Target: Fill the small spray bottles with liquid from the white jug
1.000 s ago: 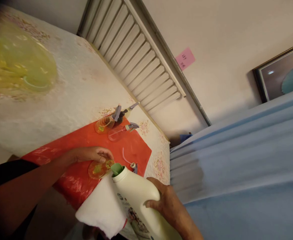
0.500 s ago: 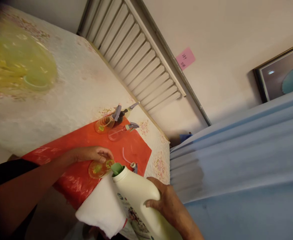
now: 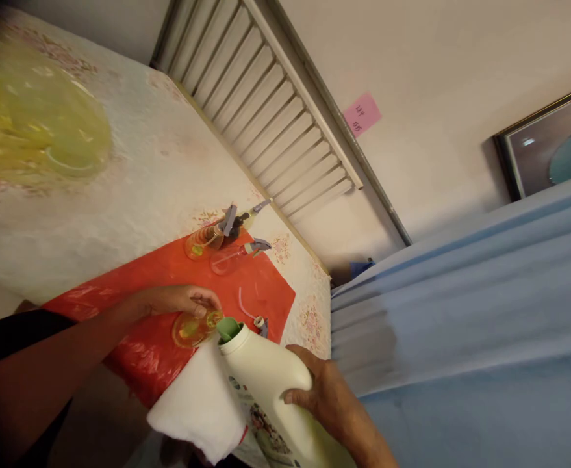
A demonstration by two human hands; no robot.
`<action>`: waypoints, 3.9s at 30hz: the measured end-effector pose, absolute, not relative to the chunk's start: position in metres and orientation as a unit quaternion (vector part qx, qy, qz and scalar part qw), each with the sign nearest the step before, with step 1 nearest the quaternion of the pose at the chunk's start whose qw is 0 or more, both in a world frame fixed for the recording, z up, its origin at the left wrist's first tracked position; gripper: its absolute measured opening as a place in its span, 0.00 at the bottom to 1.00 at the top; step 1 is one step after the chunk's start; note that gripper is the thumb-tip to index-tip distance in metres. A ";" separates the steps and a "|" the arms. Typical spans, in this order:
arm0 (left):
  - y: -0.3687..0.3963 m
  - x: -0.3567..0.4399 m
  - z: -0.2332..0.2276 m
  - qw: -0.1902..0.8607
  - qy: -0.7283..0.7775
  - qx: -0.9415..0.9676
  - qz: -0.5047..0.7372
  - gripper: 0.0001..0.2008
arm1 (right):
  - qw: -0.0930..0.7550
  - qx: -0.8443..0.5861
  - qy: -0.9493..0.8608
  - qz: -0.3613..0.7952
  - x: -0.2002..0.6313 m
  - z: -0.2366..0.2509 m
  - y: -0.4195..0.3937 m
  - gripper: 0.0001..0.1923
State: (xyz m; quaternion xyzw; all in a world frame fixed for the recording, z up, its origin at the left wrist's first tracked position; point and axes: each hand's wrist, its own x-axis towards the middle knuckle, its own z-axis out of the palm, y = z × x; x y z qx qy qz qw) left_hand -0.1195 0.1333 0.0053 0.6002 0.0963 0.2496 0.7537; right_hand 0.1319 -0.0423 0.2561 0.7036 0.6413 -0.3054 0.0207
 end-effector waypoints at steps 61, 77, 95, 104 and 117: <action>0.134 -0.119 0.002 0.745 0.108 0.608 0.251 0.18 | 0.034 0.705 0.637 -0.311 0.132 0.256 -0.042 0.27; 0.133 -0.119 0.003 0.751 0.098 0.602 0.253 0.18 | 0.033 0.722 0.622 -0.299 0.129 0.257 -0.044 0.28; 0.132 -0.119 0.005 0.760 0.098 0.589 0.257 0.19 | -0.013 0.705 0.631 -0.323 0.136 0.236 -0.051 0.28; 0.132 -0.119 0.003 0.760 0.097 0.589 0.256 0.20 | -0.015 0.717 0.626 -0.307 0.144 0.227 -0.053 0.31; 0.129 -0.121 0.003 0.745 0.112 0.604 0.260 0.27 | -0.059 0.742 0.614 -0.265 0.141 0.227 -0.051 0.27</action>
